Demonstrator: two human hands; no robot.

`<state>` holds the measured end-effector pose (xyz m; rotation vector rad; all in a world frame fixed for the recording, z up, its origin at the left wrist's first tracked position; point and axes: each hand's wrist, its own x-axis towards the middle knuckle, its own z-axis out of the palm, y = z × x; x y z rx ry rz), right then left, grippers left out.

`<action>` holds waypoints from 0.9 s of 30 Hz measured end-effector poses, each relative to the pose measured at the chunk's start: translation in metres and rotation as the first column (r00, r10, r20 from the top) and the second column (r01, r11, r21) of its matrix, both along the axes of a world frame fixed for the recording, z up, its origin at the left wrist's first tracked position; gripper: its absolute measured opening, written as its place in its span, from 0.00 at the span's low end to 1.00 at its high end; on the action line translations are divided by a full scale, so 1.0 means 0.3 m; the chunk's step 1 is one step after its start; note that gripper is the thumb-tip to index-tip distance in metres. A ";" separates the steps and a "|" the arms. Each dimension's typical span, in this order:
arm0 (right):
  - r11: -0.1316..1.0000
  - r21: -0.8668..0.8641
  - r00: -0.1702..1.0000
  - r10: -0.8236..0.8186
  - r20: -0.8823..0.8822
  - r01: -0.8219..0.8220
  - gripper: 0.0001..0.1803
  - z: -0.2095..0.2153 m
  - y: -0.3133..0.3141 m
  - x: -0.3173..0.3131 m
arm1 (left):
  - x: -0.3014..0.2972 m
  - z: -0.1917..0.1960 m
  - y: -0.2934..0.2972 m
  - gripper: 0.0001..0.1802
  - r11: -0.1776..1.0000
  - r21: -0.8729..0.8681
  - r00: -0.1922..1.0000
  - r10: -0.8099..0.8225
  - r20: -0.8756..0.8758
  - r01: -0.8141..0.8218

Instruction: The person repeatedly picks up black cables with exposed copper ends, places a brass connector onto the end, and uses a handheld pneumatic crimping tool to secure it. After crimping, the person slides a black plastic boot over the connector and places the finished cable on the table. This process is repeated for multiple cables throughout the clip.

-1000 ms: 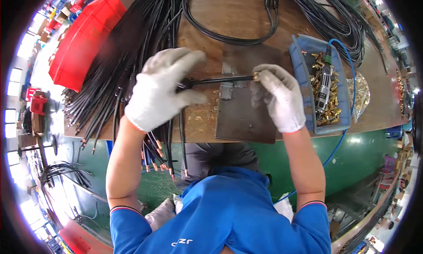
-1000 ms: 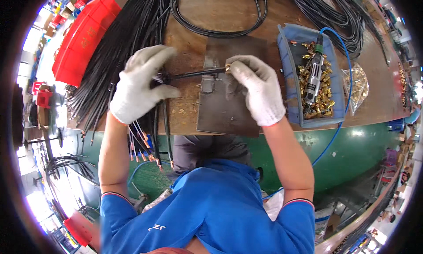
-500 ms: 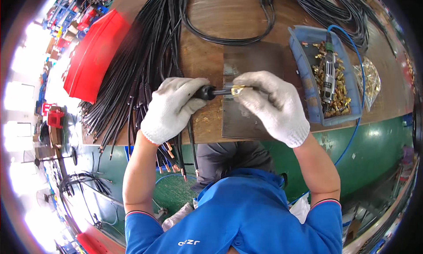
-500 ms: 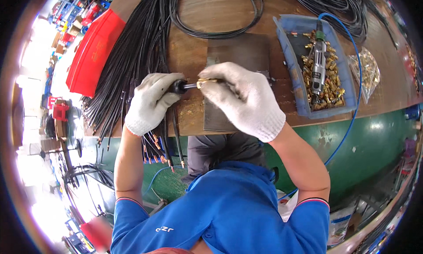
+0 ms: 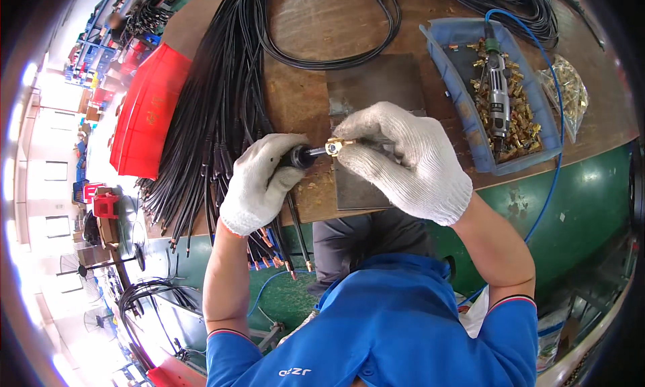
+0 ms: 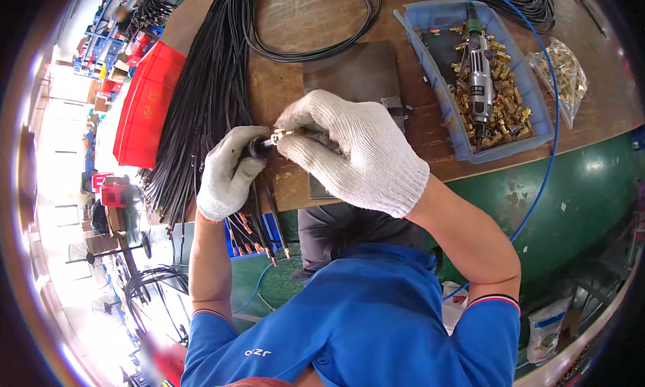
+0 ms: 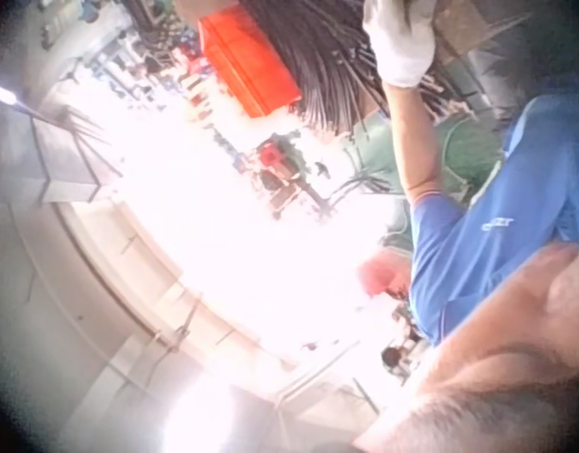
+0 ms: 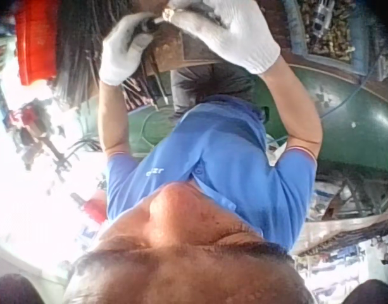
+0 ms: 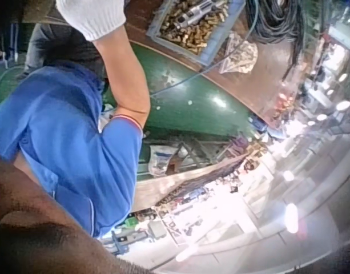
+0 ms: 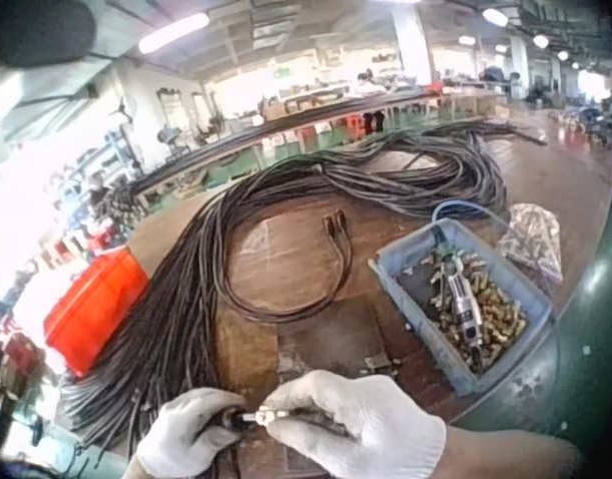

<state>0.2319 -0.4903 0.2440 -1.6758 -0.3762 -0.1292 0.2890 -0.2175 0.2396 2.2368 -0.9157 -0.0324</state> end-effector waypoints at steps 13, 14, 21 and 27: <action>0.999 -0.033 0.994 0.029 0.109 -0.026 0.10 -0.016 0.010 0.010 | -0.018 0.021 -0.048 0.21 1.000 -0.001 0.999 -0.007 -0.032 0.007; 0.999 -0.035 0.993 0.023 0.114 -0.019 0.10 -0.022 0.012 0.011 | -0.018 0.026 -0.052 0.22 1.000 0.003 0.999 -0.015 -0.032 0.015; 0.983 -0.174 0.964 -0.006 0.264 0.054 0.08 -0.055 0.009 0.031 | -0.014 0.041 -0.070 0.23 0.995 0.080 0.995 -0.060 0.077 0.053; 0.988 -0.147 0.987 -0.018 0.160 0.042 0.07 -0.067 0.014 0.023 | -0.004 0.038 -0.068 0.22 0.991 0.097 0.993 -0.094 0.066 0.087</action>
